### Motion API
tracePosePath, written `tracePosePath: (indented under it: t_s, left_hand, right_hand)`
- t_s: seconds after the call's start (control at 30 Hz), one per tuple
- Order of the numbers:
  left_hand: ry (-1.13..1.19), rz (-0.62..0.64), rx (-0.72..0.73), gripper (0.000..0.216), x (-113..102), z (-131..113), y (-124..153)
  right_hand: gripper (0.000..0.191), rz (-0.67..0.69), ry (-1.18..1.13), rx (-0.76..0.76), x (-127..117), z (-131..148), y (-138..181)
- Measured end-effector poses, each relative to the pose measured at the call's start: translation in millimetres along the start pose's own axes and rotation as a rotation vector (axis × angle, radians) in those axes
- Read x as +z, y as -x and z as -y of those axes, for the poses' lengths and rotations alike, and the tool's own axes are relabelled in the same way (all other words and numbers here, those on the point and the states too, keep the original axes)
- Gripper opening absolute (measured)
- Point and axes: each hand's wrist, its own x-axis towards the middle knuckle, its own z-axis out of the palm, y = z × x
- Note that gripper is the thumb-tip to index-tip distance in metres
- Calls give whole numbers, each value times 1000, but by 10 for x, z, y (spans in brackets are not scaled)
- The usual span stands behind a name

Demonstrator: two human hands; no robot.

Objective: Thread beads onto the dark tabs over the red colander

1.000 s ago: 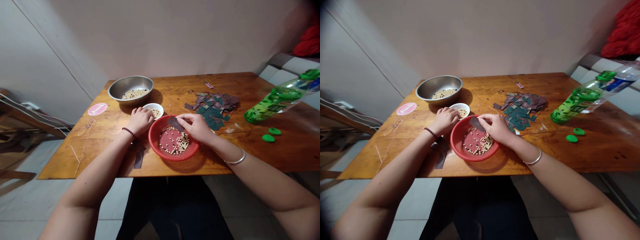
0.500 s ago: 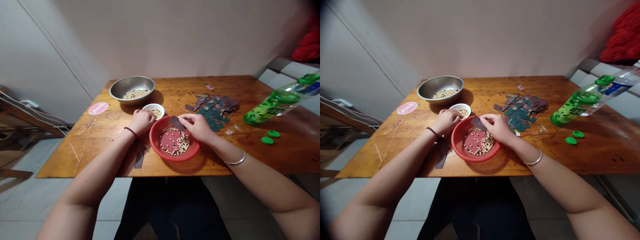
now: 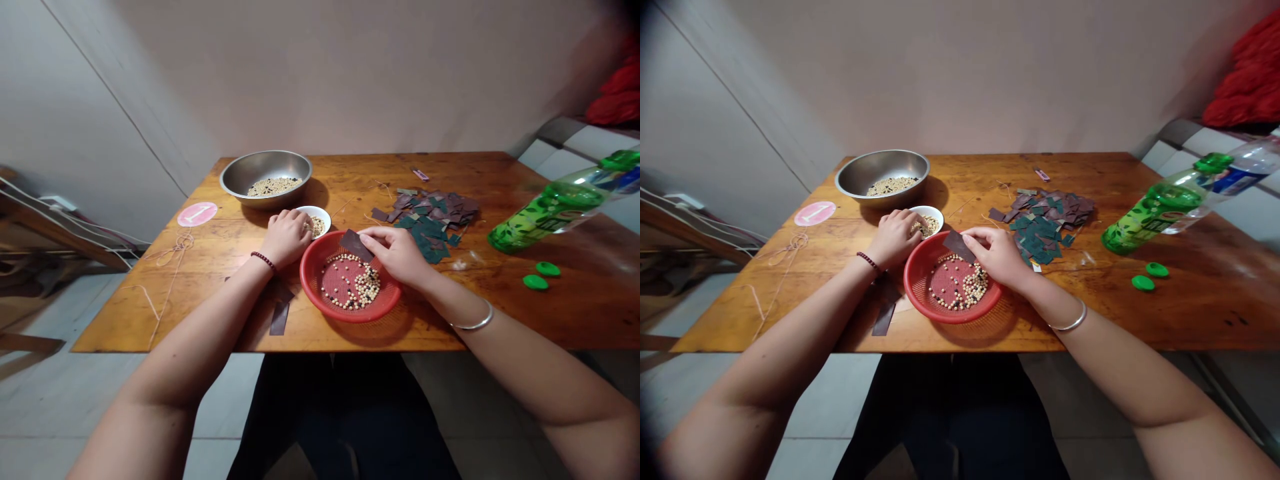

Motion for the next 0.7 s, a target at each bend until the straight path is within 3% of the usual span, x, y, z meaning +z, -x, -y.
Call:
tracePosePath:
  t_s: [0.27,0.7]
  left_hand:
    - [82,128,168,40,11,82,-58]
    - [86,128,99,44,-2,72,-38]
  right_hand:
    - [29,-3,-20,3,4,-22,-4]
    - [29,-8,-20,6,2,-20,-4]
